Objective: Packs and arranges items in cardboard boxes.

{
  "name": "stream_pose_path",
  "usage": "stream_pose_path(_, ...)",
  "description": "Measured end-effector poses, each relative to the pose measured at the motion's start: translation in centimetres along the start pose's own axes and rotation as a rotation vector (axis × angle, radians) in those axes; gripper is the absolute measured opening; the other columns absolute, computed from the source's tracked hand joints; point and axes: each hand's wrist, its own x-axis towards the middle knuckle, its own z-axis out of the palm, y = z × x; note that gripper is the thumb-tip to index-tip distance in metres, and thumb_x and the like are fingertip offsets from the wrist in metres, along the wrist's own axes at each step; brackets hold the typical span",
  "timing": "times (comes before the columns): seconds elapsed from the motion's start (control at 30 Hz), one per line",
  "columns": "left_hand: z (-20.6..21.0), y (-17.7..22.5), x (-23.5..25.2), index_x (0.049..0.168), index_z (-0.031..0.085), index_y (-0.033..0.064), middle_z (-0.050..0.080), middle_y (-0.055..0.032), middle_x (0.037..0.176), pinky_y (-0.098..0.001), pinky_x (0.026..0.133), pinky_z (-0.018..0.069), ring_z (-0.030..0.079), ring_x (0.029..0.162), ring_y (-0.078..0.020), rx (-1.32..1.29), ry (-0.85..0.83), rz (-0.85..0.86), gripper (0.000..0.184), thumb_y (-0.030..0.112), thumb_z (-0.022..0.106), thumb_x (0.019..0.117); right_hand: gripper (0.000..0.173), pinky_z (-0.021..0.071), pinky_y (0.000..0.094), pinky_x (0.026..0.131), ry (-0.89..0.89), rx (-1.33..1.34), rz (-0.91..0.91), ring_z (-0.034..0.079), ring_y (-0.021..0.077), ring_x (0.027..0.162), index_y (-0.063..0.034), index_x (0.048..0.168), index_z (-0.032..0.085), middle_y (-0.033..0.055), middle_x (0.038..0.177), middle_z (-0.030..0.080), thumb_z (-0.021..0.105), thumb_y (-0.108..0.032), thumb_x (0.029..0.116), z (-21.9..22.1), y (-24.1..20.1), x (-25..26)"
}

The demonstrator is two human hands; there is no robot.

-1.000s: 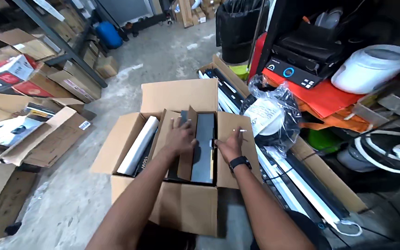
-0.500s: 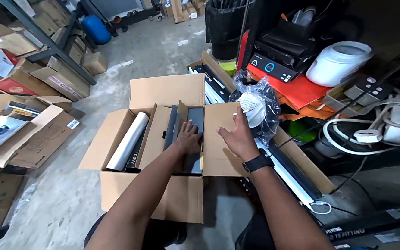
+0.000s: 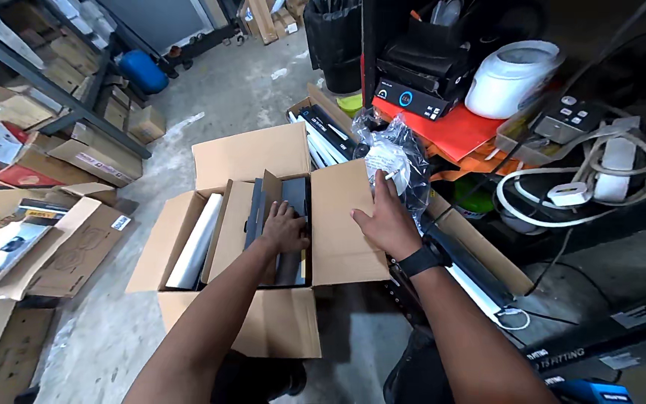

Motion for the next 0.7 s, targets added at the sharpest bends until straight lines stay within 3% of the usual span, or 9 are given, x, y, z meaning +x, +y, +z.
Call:
stream_pose_path(0.13,-0.1,0.8,0.8,0.129,0.068,0.0184,0.053,-0.0191,0.147,-0.0677,0.122,0.0069,0.032,0.149,-0.0404,0.047,0.043,0.037,0.052,0.053,0.039,0.1025,0.101,0.0547,0.0621,0.09,-0.025,-0.038,-0.019,0.063,0.0421,0.118,-0.007,0.163,0.017,0.0208,0.162,0.032,0.08,-0.032,0.0879,0.1,0.0,-0.1)
stream_pose_path(0.2,0.5,0.6,0.5,0.135,0.064,0.0213,0.051,-0.018,0.148,-0.0698,0.12,0.0131,0.035,0.148,-0.0395,-0.018,0.068,0.019,0.05,0.048,0.034,0.1059,0.101,0.0532,0.0639,0.092,-0.03,-0.037,-0.04,0.061,0.0431,0.12,-0.0077,0.164,0.017,0.0201,0.163,0.031,0.079,-0.032,0.0879,0.2,-0.2,-0.1)
stream_pose_path(0.3,1.5,1.0,-0.5,0.14,0.059,0.0256,0.05,-0.0211,0.148,-0.0702,0.116,0.023,0.042,0.141,-0.043,-0.14,0.103,-0.045,0.043,0.036,0.043,0.1016,0.102,0.053,0.0657,0.091,-0.024,-0.017,-0.041,0.062,0.0442,0.116,-0.0096,0.165,0.016,0.0213,0.163,0.03,0.08,-0.032,0.0879,0.2,0.0,0.0)
stream_pose_path(0.37,2.3,1.5,-0.9,0.143,0.056,0.0276,0.05,-0.0242,0.146,-0.0691,0.115,0.0254,0.047,0.136,-0.0453,-0.162,0.122,-0.081,0.044,0.035,0.044,0.1012,0.103,0.0523,0.066,0.092,-0.026,-0.017,-0.042,0.061,0.0448,0.119,-0.01,0.165,0.015,0.0222,0.163,0.028,0.08,-0.033,0.0878,0.3,0.2,0.1)
stream_pose_path(0.47,2.4,2.0,-0.8,0.137,0.06,0.0211,0.053,-0.024,0.142,-0.0686,0.111,0.0296,0.048,0.135,-0.0436,-0.134,0.147,-0.057,0.045,0.04,0.04,0.1028,0.104,0.0491,0.0642,0.1,-0.053,-0.058,-0.054,0.055,0.0431,0.131,-0.0097,0.165,0.013,0.022,0.165,0.026,0.079,-0.035,0.0882,0.8,0.5,-0.3)
stream_pose_path(0.53,0.9,1.6,-0.3,0.132,0.066,0.0148,0.049,-0.0215,0.149,-0.0687,0.117,0.0225,0.033,0.147,-0.0422,-0.044,0.113,0.075,0.046,0.04,0.039,0.1044,0.105,0.0488,0.0624,0.102,-0.069,-0.084,-0.073,0.054,0.0417,0.132,-0.0076,0.165,0.012,0.0224,0.166,0.024,0.078,-0.036,0.0882,1.0,0.7,-0.7)
stream_pose_path(0.6,-0.9,1.2,0.6,0.127,0.071,0.0143,0.048,-0.0177,0.154,-0.0676,0.123,0.0067,0.021,0.154,-0.0416,0.131,0.057,0.196,0.047,0.042,0.04,0.1051,0.105,0.0498,0.0601,0.101,-0.08,-0.095,-0.073,0.055,0.0404,0.131,-0.0066,0.164,0.012,0.0224,0.165,0.025,0.078,-0.035,0.0883,1.2,1.1,-1.0)
stream_pose_path(0.67,-2.4,1.9,1.4,0.125,0.072,0.0122,0.052,-0.0163,0.15,-0.0697,0.122,0.0024,0.025,0.152,-0.0415,0.241,0.0,0.248,0.046,0.042,0.044,0.1039,0.104,0.0508,0.0587,0.101,-0.081,-0.098,-0.059,0.056,0.0402,0.13,-0.0061,0.164,0.013,0.0219,0.165,0.026,0.077,-0.036,0.0884,1.0,1.5,-1.0)
stream_pose_path(0.7,-3.0,2.4,1.6,0.128,0.069,0.0094,0.055,-0.0162,0.146,-0.0697,0.121,0.0052,0.032,0.148,-0.0406,0.275,-0.011,0.265,0.048,0.042,0.044,0.1033,0.103,0.0512,0.0591,0.1,-0.08,-0.102,-0.052,0.057,0.0408,0.128,-0.0058,0.164,0.014,0.0222,0.165,0.027,0.077,-0.036,0.0886,0.8,1.6,-0.8)
